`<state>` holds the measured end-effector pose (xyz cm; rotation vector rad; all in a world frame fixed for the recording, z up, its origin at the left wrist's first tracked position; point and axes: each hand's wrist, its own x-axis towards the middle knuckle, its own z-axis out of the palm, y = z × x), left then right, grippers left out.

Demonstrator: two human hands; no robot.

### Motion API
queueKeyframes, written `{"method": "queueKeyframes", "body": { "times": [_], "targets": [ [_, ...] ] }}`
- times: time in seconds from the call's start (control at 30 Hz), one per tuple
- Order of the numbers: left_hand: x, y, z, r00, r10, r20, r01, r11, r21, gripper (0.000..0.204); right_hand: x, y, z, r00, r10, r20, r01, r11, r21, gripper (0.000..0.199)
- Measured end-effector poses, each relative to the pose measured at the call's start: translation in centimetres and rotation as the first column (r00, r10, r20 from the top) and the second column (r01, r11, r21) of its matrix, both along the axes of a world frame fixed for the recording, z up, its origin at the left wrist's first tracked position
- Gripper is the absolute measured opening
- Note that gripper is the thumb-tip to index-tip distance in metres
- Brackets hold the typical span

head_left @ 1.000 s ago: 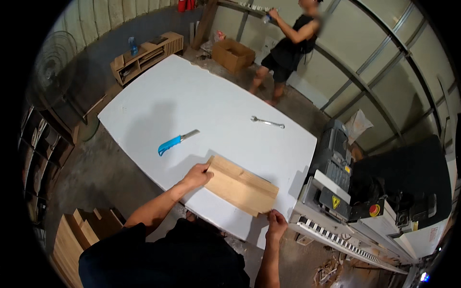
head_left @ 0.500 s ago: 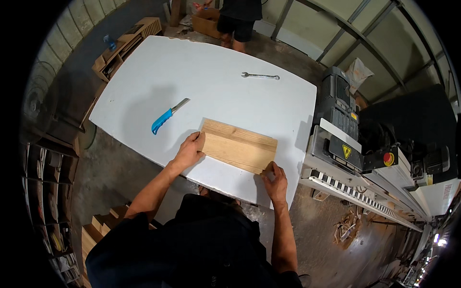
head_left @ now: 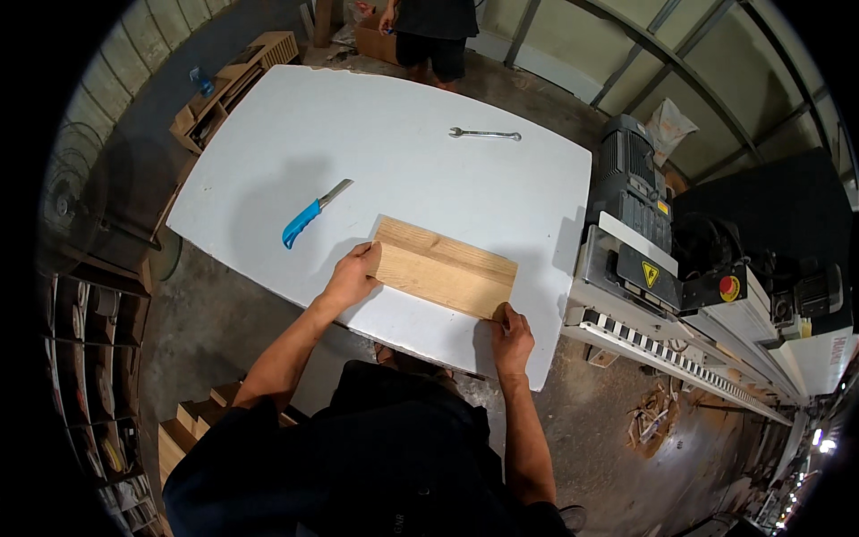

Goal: The person picks up individual wood panels from a stack, places them one by one on a white work surface near a machine, and then carries them back to stack them on a larger wooden assembly.

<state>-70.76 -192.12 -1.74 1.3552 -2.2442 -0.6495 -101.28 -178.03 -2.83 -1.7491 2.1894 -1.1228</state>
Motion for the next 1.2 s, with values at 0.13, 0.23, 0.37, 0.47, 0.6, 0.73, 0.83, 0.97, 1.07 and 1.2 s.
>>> {"method": "queueKeyframes", "body": {
  "times": [0.13,0.23,0.37,0.47,0.6,0.73,0.83,0.97,1.07,1.2],
  "targets": [
    [0.1,0.0,0.1,0.999,-0.014,0.041,0.013,1.000,0.015,0.073,-0.2,0.0,0.0,0.999,0.029,-0.025,-0.028,0.998,0.049,0.041],
    [-0.7,1.0,1.3,0.991,-0.017,0.131,0.027,0.997,-0.073,0.074,-0.3,0.0,0.2,0.996,0.068,-0.063,-0.068,0.998,0.008,0.052],
    [-3.1,1.8,2.2,0.985,-0.075,0.152,0.096,0.987,-0.132,0.075,-0.4,0.4,0.3,0.997,0.083,0.000,-0.082,0.989,0.120,0.062],
    [-6.2,0.2,2.1,0.971,-0.165,0.172,0.191,0.970,-0.152,0.073,-0.1,0.4,-0.3,0.968,0.026,0.248,-0.056,0.992,0.113,0.066],
    [-12.7,-2.5,0.7,0.962,-0.264,0.075,0.273,0.944,-0.187,0.069,0.2,0.0,-0.5,0.995,0.048,0.085,-0.056,0.994,0.090,0.073],
    [-18.1,-4.0,1.4,0.894,-0.421,0.151,0.414,0.907,0.075,0.061,0.0,-0.2,-1.0,0.997,0.060,-0.048,-0.057,0.997,0.050,0.074],
    [-18.9,-4.0,1.0,0.880,-0.440,0.179,0.425,0.897,0.117,0.057,-0.3,-0.2,-1.2,0.997,0.080,-0.015,-0.080,0.997,0.023,0.072],
    [-19.1,-4.2,0.6,0.886,-0.444,0.133,0.442,0.896,0.047,0.054,-0.6,-0.2,-1.2,0.998,0.056,0.020,-0.057,0.996,0.069,0.071],
    [-19.2,-3.2,0.4,0.906,-0.403,0.130,0.406,0.914,0.000,0.053,-0.3,-0.1,-1.5,0.999,0.044,-0.018,-0.045,0.998,-0.054,0.071],
    [-20.1,-1.1,-0.2,0.894,-0.421,0.157,0.447,0.867,-0.219,0.062,-0.3,0.3,-1.4,0.986,0.120,-0.114,-0.120,0.993,0.008,0.065]
  ]
}}
